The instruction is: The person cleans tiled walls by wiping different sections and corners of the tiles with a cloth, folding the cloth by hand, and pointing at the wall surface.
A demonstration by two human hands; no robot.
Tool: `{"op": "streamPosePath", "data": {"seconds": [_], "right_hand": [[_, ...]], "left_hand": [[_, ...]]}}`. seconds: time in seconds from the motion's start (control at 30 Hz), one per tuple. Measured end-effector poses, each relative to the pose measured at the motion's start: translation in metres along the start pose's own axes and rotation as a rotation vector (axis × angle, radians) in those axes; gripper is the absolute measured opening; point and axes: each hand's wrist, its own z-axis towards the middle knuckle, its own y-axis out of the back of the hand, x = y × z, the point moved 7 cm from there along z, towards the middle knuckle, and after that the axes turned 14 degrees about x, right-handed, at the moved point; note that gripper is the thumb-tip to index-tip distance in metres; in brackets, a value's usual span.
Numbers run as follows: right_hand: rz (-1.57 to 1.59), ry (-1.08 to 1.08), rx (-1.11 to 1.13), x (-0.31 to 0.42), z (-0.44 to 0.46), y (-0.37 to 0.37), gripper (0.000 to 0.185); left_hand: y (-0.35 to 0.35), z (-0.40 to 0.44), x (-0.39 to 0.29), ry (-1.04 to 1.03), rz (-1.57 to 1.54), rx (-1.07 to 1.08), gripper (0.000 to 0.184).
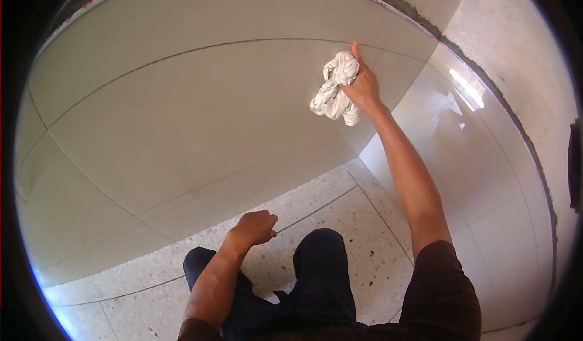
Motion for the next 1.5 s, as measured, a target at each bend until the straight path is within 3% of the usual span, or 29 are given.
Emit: {"op": "streamPosePath", "data": {"seconds": [0.37,0.63,0.87,1.03,1.1,1.17,1.2,1.27,1.33,1.4,1.5], "right_hand": [[-0.078,0.055,-0.007,0.018,-0.003,0.006,0.091],[-0.047,0.29,-0.055,0.082,-0.004,0.011,0.088],[-0.016,0.239,-0.06,0.09,-0.008,0.014,0.083],[-0.049,0.24,-0.084,0.09,-0.012,0.019,0.09],[-0.084,0.287,-0.076,0.091,-0.013,0.014,0.093],[-0.106,0.305,0.004,0.1,-0.011,0.011,0.099],[-0.106,0.398,-0.159,0.095,0.0,0.018,0.084],[0.108,0.128,-0.32,0.098,0.018,0.053,0.055],[0.121,0.224,-0.564,0.116,0.029,0.074,0.056],[0.164,0.236,-0.604,0.157,0.033,0.068,0.06],[0.091,0.633,-0.572,0.27,0.002,0.045,0.059]], "left_hand": [[0.012,0.014,-0.017,0.015,-0.013,0.007,0.03],[0.026,0.016,-0.023,0.01,-0.018,0.009,0.031],[0.028,0.011,-0.026,0.016,-0.012,-0.007,0.032],[0.034,0.011,-0.033,0.054,-0.007,0.025,0.034],[0.036,0.018,-0.028,0.001,-0.032,-0.069,0.028],[0.028,0.024,-0.023,0.05,-0.04,0.063,0.034],[0.027,0.025,-0.022,0.047,-0.062,0.046,0.033],[0.029,0.023,-0.022,0.058,-0.085,0.017,0.027],[0.032,0.016,-0.024,0.084,-0.077,0.008,0.026],[0.032,0.014,-0.027,0.045,-0.042,-0.037,0.028],[0.035,0.001,-0.028,0.065,-0.07,-0.021,0.028]]}}
